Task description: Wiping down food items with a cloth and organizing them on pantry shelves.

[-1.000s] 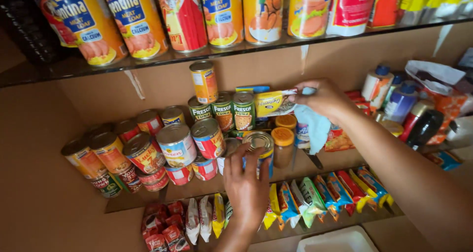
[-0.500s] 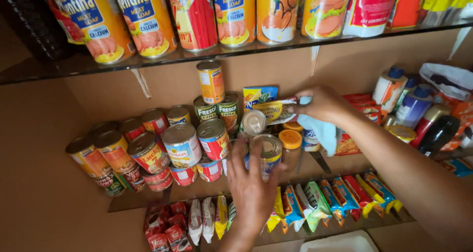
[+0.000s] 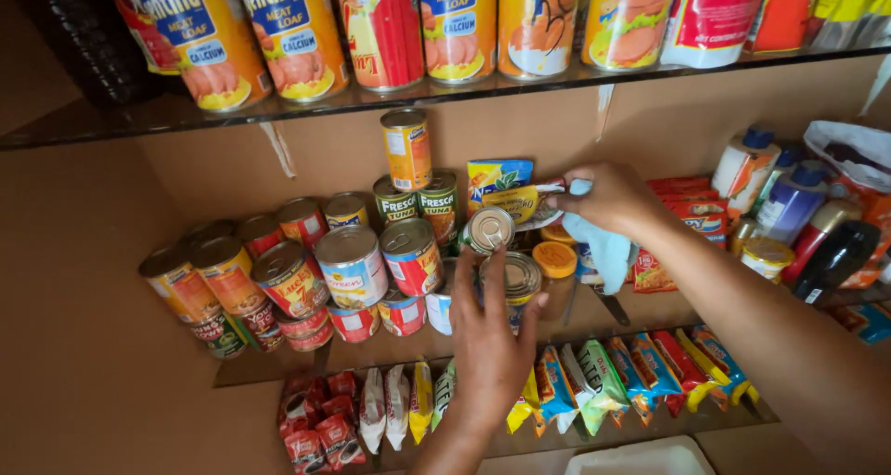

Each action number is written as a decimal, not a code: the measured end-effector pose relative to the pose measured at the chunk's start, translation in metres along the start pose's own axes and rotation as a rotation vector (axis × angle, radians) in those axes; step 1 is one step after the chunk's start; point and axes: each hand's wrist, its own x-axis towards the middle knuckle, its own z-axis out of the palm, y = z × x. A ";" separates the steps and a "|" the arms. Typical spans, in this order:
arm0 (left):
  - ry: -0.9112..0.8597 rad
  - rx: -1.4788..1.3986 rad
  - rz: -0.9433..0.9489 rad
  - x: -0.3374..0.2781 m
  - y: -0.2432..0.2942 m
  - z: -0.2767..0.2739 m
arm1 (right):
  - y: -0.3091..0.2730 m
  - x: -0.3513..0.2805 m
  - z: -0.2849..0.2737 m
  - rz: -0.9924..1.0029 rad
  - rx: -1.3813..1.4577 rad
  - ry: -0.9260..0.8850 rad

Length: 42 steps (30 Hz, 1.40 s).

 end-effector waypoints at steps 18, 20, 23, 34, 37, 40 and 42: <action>-0.036 0.180 0.007 -0.007 -0.007 0.010 | -0.024 0.001 -0.025 0.033 -0.226 -0.145; -0.036 0.182 0.008 -0.006 -0.007 0.010 | -0.019 0.000 -0.032 -0.032 -0.214 -0.120; -0.029 0.188 0.008 -0.008 -0.008 0.011 | -0.058 -0.025 -0.058 -0.041 -0.314 -0.101; -0.003 0.192 0.019 -0.008 -0.009 0.012 | -0.137 -0.057 -0.041 -0.818 -0.693 -0.155; -0.011 0.188 -0.018 -0.007 -0.009 0.012 | -0.144 -0.050 -0.040 -0.766 -0.735 -0.231; -0.026 0.156 -0.022 -0.008 -0.008 0.009 | -0.135 -0.041 -0.029 -0.853 -0.610 -0.171; 0.046 0.131 0.011 -0.010 -0.008 0.008 | -0.129 -0.035 -0.027 -0.759 -0.455 -0.165</action>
